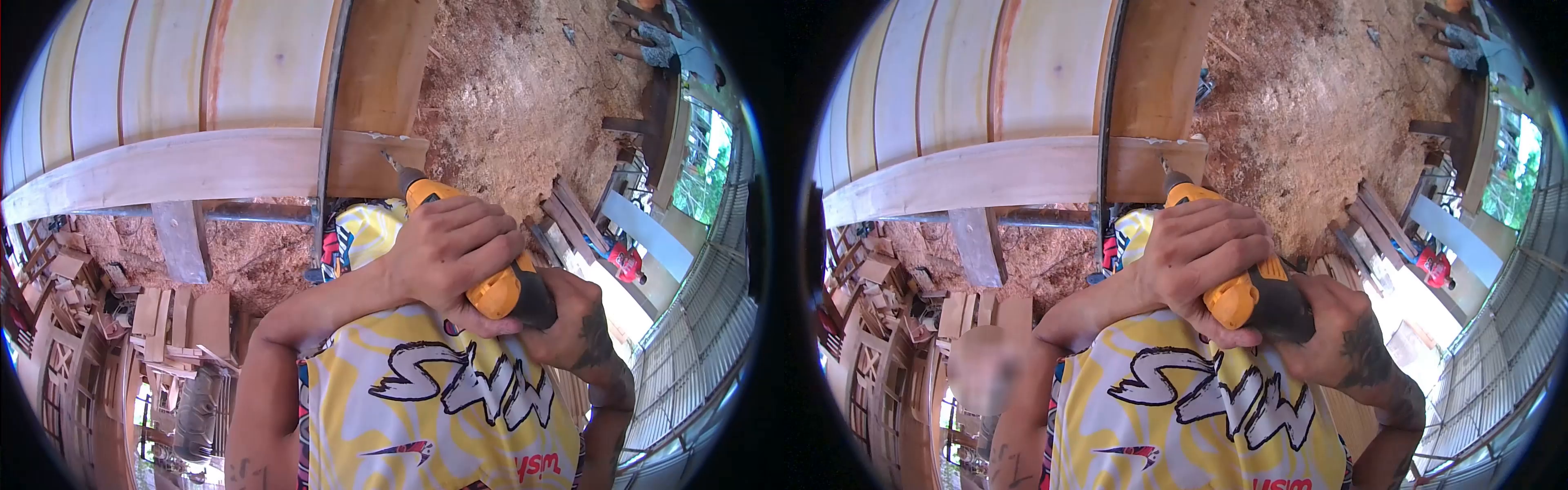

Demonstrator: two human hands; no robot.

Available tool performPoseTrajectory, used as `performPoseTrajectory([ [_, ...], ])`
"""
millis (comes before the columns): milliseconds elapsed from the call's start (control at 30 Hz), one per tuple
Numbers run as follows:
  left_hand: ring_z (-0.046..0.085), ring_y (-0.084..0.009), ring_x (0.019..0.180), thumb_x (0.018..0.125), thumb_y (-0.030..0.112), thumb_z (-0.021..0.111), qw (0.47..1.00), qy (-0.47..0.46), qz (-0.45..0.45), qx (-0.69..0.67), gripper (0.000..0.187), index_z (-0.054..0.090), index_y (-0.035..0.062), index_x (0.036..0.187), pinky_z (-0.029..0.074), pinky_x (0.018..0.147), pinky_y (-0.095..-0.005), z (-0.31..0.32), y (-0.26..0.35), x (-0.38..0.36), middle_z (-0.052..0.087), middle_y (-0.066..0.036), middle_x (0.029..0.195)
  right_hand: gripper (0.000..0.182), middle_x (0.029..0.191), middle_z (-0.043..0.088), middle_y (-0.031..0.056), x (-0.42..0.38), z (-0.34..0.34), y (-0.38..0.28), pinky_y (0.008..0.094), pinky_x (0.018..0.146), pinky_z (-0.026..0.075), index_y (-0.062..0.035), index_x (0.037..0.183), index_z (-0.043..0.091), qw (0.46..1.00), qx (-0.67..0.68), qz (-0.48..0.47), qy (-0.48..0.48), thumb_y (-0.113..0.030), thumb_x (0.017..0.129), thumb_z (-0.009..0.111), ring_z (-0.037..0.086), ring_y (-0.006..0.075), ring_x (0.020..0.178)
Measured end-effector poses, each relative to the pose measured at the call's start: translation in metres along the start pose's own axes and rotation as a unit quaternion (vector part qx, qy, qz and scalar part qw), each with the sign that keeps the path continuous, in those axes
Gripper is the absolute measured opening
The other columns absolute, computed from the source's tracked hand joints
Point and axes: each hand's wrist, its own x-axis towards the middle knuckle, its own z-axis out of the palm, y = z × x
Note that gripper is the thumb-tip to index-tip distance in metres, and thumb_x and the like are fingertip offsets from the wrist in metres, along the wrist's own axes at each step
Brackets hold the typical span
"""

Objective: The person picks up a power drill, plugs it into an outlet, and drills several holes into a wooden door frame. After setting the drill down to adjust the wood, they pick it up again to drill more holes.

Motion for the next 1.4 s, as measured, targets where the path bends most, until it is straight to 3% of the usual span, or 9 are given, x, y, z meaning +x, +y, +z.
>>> performPoseTrajectory([
  [333, 0.076, -0.0338, 0.086, 0.080, 0.066, 0.083, 1.000, -0.005, -0.010, -0.025, 0.070, 0.071, 0.0004, 0.103, 0.061, 0.075, -0.0412, -0.010, -0.006, 0.004, 0.074, -0.015, 0.100, 0.049, 0.099, 0.077, 0.0230, 0.001, 0.002, -0.019, 0.0456, 0.075, 0.065, 0.0045, 0.120, 0.073, 0.999, -0.004, 0.034, 0.009, -0.019, 0.081, 0.091, 0.082, 0.0396, 0.088],
  [833, 0.076, -0.0339, 0.087, 0.082, 0.066, 0.081, 0.999, -0.020, -0.010, -0.033, 0.070, 0.070, 0.0002, 0.101, 0.062, 0.075, -0.0411, -0.014, -0.009, 0.010, 0.073, -0.015, 0.100, 0.054, 0.100, 0.076, 0.0212, 0.002, 0.003, -0.016, 0.0446, 0.075, 0.065, 0.0020, 0.121, 0.073, 1.000, 0.000, 0.025, 0.010, -0.022, 0.079, 0.095, 0.081, 0.0411, 0.089],
  [1133, 0.075, -0.0334, 0.086, 0.082, 0.068, 0.080, 0.999, -0.022, -0.014, -0.039, 0.072, 0.070, -0.0002, 0.102, 0.062, 0.075, -0.0410, -0.012, -0.014, 0.012, 0.073, -0.014, 0.099, 0.046, 0.096, 0.075, 0.0205, 0.018, -0.010, -0.026, 0.0472, 0.076, 0.063, 0.0025, 0.112, 0.071, 0.994, 0.009, 0.092, -0.053, -0.018, 0.077, 0.092, 0.079, 0.0430, 0.087],
  [1233, 0.079, -0.0358, 0.086, 0.088, 0.078, 0.073, 0.999, -0.028, -0.016, -0.033, 0.082, 0.074, -0.0032, 0.104, 0.065, 0.075, -0.0436, -0.014, -0.017, 0.014, 0.076, -0.016, 0.096, 0.045, 0.094, 0.075, 0.0219, 0.023, -0.011, -0.028, 0.0476, 0.075, 0.062, 0.0035, 0.109, 0.069, 0.991, 0.013, 0.118, -0.056, -0.018, 0.077, 0.092, 0.079, 0.0435, 0.088],
  [1400, 0.079, -0.0354, 0.087, 0.089, 0.081, 0.070, 1.000, -0.004, -0.021, -0.019, 0.085, 0.073, -0.0026, 0.103, 0.065, 0.075, -0.0433, -0.013, -0.019, 0.016, 0.076, -0.016, 0.096, 0.042, 0.093, 0.075, 0.0231, 0.030, -0.020, -0.030, 0.0478, 0.074, 0.062, 0.0039, 0.105, 0.068, 0.987, 0.010, 0.135, -0.091, -0.019, 0.078, 0.091, 0.079, 0.0436, 0.087],
])
